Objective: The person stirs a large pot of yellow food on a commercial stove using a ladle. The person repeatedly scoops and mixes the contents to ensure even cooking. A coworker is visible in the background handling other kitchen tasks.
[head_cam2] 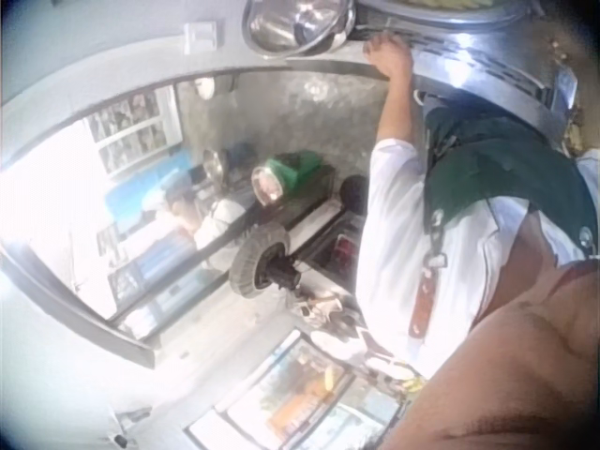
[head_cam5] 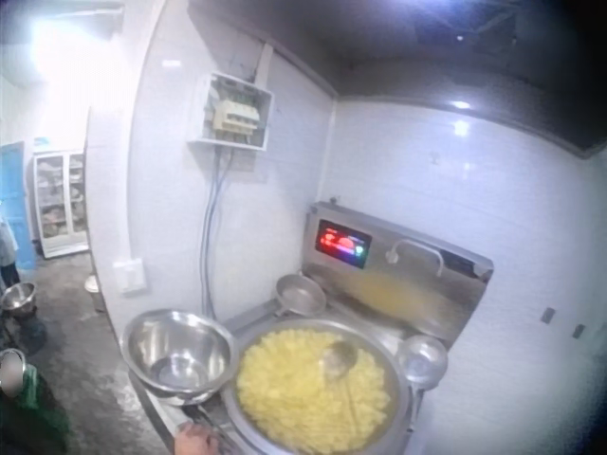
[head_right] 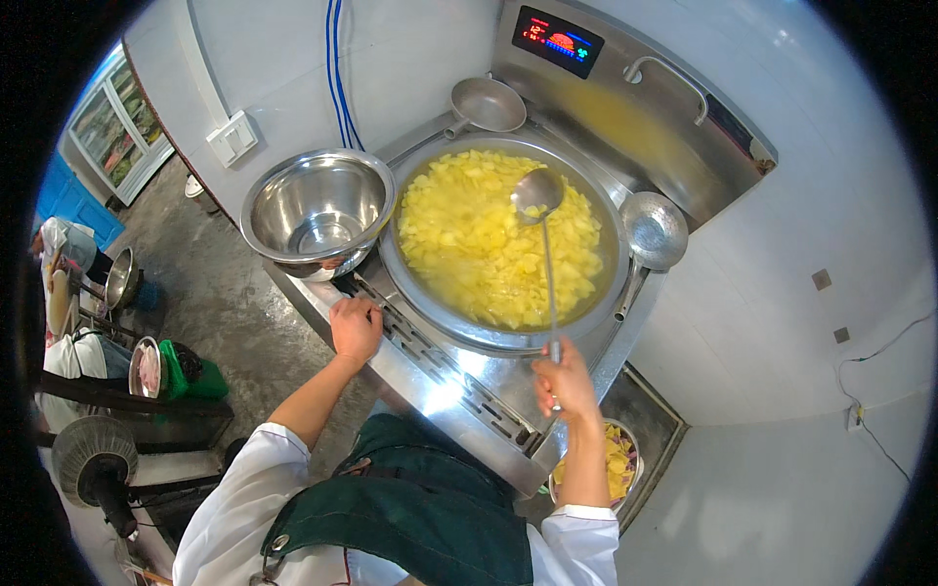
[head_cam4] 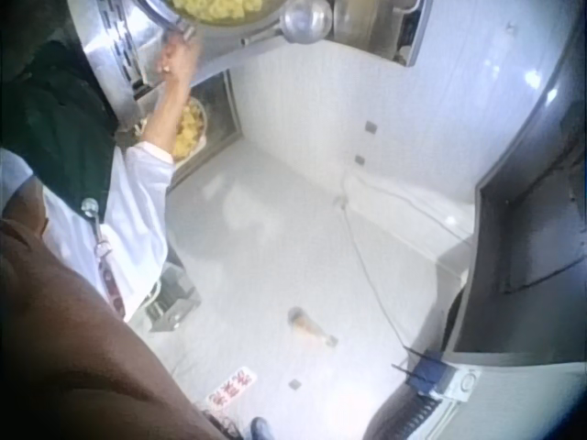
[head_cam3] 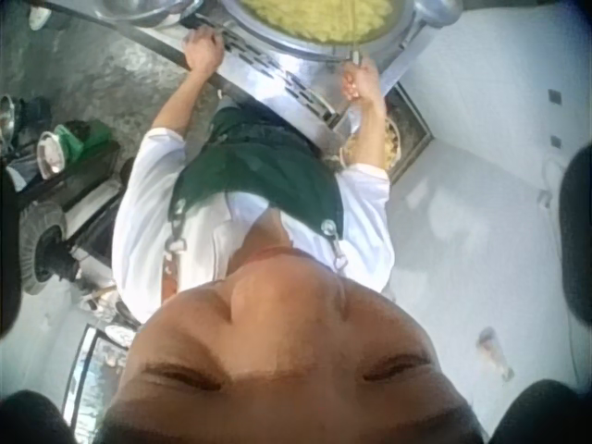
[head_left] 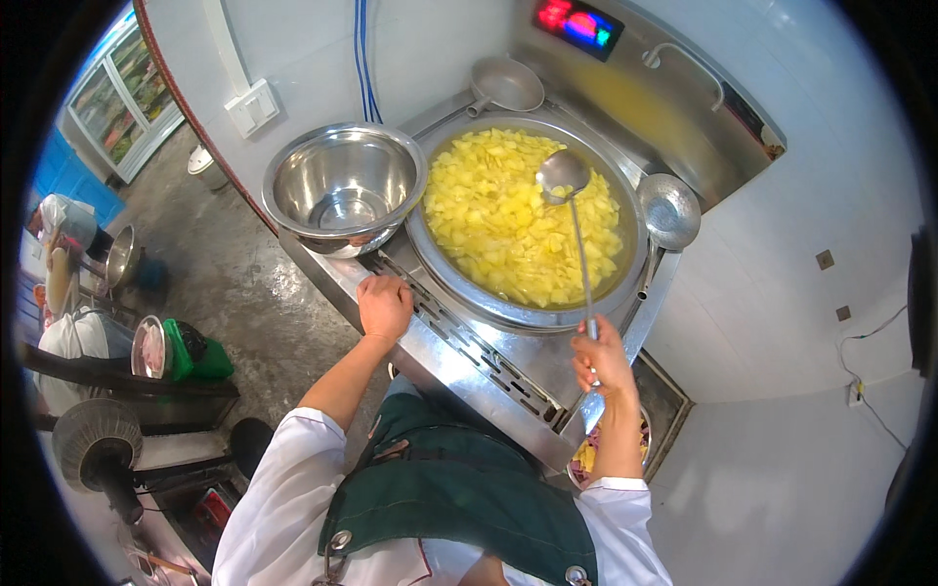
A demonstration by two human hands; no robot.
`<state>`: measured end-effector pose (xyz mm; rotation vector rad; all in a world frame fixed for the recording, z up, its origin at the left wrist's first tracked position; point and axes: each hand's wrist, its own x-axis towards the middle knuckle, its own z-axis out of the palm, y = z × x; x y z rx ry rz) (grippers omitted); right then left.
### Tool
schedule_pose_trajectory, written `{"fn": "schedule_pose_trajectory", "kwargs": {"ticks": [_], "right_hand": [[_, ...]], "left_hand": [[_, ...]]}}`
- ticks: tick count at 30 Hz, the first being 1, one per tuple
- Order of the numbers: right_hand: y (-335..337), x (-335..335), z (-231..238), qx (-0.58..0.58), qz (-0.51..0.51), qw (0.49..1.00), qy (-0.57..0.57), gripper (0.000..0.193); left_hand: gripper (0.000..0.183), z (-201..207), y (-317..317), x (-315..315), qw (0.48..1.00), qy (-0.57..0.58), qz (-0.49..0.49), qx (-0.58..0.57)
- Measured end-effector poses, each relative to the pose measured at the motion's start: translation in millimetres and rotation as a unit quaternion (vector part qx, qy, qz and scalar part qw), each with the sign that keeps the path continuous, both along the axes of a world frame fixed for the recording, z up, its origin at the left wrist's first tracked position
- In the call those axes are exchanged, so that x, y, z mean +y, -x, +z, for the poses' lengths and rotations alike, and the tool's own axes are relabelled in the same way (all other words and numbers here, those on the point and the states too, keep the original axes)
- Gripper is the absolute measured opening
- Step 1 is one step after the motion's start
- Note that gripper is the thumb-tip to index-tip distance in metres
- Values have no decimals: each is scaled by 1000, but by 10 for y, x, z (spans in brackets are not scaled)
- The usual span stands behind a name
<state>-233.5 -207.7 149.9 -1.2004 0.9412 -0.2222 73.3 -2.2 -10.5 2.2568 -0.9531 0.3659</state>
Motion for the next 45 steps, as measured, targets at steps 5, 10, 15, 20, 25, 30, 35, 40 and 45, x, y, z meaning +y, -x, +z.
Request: {"fn": "schedule_pose_trajectory", "kwargs": {"ticks": [5,10,15,20,25,30,35,40,45], "right_hand": [[130,-734,-124,231,12,921,313,39],[-47,-1194,-369,282,41,915,284,48],[-428,-1258,-448,226,71,969,76,46],[-706,-1112,-366,217,130,967,-33,35],[-805,-921,-413,141,158,970,-122,27],[-679,-696,-528,8,82,968,-237,23],[-352,-314,-617,-127,34,939,-319,23],[77,8,-579,-218,26,910,-352,23],[474,175,-289,-137,37,953,-267,24]], "left_hand": [[9,30,1,-3,1000,-18,-1,-7],[8,37,-3,-6,1000,-19,-1,-19],[7,76,-1,-11,999,-30,-8,-13],[7,95,0,-21,999,-27,-17,-11],[7,58,-15,-12,1000,-22,-17,9],[8,33,-21,-14,1000,-25,-12,-2],[11,3,-34,-26,999,-33,-1,-8],[11,-32,-28,-11,999,-39,0,-1],[12,-41,-11,-11,1000,-20,3,-12]]}}
